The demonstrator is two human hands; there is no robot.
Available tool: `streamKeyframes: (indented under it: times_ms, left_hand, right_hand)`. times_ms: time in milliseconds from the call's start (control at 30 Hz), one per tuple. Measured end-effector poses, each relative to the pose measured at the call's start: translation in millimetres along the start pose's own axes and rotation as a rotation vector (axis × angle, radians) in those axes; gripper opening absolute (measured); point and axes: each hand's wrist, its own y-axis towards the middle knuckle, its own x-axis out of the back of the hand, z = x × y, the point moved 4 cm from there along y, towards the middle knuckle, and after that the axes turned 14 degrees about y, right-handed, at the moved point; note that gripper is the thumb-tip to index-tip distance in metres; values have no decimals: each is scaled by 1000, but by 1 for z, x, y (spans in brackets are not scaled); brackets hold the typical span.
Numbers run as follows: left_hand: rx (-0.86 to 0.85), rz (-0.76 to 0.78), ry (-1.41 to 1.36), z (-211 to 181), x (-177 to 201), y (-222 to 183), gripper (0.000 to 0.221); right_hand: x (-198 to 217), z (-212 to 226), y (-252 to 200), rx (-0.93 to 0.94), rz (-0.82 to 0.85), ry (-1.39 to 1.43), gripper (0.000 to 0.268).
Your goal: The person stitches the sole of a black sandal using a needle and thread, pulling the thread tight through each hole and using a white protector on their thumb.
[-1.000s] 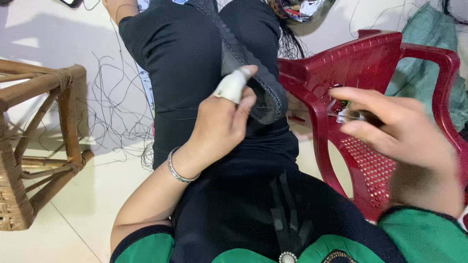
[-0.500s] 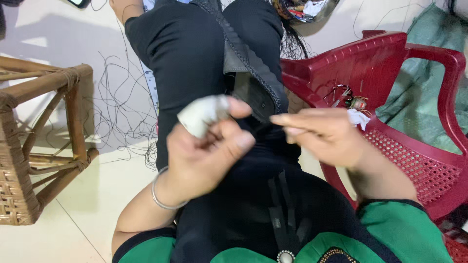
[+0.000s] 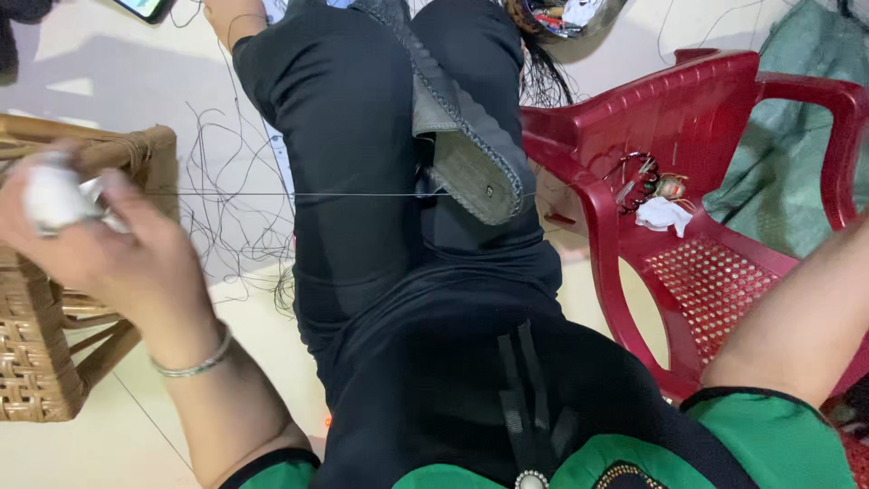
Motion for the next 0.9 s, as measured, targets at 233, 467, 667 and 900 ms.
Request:
streamKeyframes:
  times_ms: [233,467,667,900]
  left_hand:
    - [-145,1104,-444,-135,-60,-63,47]
    - [-531,1042,-1138,-185,-24,-50,60]
    - [-339,495,-294,-160,-60,-55,47]
    - [-273,394,-279,-163,-76,-55,61]
  right_hand:
    - [-27,-5,2,-220,35,343,32]
    - [-165,129,-25,-161,819,59,62]
    - [-174,141,-18,-253,584,382,11]
    - [-184,68,-38,-572,230,1102,50]
